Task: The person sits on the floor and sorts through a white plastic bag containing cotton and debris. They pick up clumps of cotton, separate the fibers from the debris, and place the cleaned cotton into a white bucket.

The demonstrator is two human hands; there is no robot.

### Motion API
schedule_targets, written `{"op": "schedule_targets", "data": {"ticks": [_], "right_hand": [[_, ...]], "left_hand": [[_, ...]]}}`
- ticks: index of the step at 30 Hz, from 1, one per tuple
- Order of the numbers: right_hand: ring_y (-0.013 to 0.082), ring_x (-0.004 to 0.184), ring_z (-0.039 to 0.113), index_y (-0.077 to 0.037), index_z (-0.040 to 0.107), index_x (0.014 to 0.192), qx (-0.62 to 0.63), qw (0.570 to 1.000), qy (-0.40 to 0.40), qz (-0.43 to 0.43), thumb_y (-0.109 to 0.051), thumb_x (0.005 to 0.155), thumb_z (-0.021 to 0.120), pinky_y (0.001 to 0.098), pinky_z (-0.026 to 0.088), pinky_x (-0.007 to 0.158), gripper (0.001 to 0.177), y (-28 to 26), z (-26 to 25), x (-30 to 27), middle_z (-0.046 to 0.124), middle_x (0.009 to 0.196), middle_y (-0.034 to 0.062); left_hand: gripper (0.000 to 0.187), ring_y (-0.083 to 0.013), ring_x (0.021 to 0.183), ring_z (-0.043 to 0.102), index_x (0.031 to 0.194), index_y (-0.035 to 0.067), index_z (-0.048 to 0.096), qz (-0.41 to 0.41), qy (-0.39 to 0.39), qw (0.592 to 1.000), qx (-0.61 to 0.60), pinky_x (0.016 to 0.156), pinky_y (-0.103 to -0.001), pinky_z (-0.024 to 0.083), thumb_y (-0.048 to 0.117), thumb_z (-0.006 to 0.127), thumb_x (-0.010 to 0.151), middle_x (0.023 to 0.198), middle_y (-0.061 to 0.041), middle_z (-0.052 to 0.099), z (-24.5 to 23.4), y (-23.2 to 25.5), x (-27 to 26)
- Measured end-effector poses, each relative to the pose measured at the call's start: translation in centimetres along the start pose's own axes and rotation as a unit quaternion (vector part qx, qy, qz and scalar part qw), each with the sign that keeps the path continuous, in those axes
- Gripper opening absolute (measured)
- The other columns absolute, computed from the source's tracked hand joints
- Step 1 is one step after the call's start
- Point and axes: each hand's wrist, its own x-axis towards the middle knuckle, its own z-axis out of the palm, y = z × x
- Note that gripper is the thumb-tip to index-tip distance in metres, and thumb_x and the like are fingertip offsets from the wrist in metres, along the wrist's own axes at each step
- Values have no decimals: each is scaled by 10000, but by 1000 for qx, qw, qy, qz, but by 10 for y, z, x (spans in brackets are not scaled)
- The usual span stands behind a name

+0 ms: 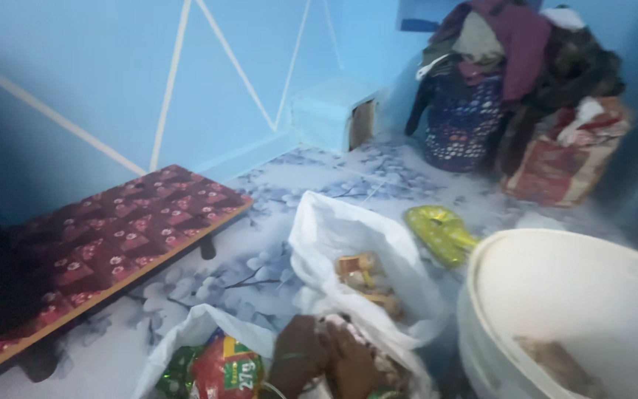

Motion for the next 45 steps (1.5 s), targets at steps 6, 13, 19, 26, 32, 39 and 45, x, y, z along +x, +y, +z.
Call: {"op": "schedule_targets", "data": {"ticks": [6,13,19,26,32,39,45], "right_hand": [[295,1143,721,-142,782,1182,-96,977,-117,152,-158,811,728,389,563,1011,375,89,58,35,745,1207,147],[277,1188,754,-99,787,1214,299,952,-33,-46,-169,828,691,354,580,1062,405,103,14,81,756,1260,148],[409,1347,451,-107,237,1525,-193,965,-50,172,-345,676,956,425,423,1102,1138,122,-75,49,429,1454,271],[321,1326,582,-121,553,1357,-203,921,-211,258,-569,759,834,396,478,1117,799,142,-25,11,602,1405,157],[309,1285,580,-156,678,1219,-219,960,-89,150,-426,873,740,390,454,1112,443,62,-123,59,635,1326,140],[264,1190,670,-211,672,1225,-242,962,-1,125,-131,728,829,377,521,1039,527,-10,-241,22,716,1232,87],[216,1019,754,-228,784,1037,-228,966,-47,116,-62,749,755,349,588,934,333,0,-209,37,791,1033,57]], "left_hand": [[714,-354,1152,615,1290,93,622,-10,103,986,-129,981,-422,504,270,805,623,1202,-170,645,-8,11,9],[598,-357,1199,604,1335,179,582,-107,6,993,-40,993,-445,509,240,729,759,1301,-130,581,-64,35,-2],[537,-387,1158,631,1289,149,565,-136,-3,991,13,965,-470,532,271,731,792,1314,-116,564,-78,32,-7],[645,-396,1155,616,1385,104,498,-92,2,996,2,983,-460,516,258,712,796,1335,-150,530,-65,20,-15],[729,-396,1177,604,1437,81,441,-77,12,997,-1,985,-452,519,221,714,776,1379,-154,501,-85,34,-16],[617,-388,1252,575,1360,120,516,-120,-2,993,-17,1035,-455,501,224,717,787,1416,-118,513,-141,82,-24],[592,-390,1257,560,1331,74,521,-68,-7,998,10,1041,-445,488,201,709,784,1403,-156,502,-123,77,-25]]}}
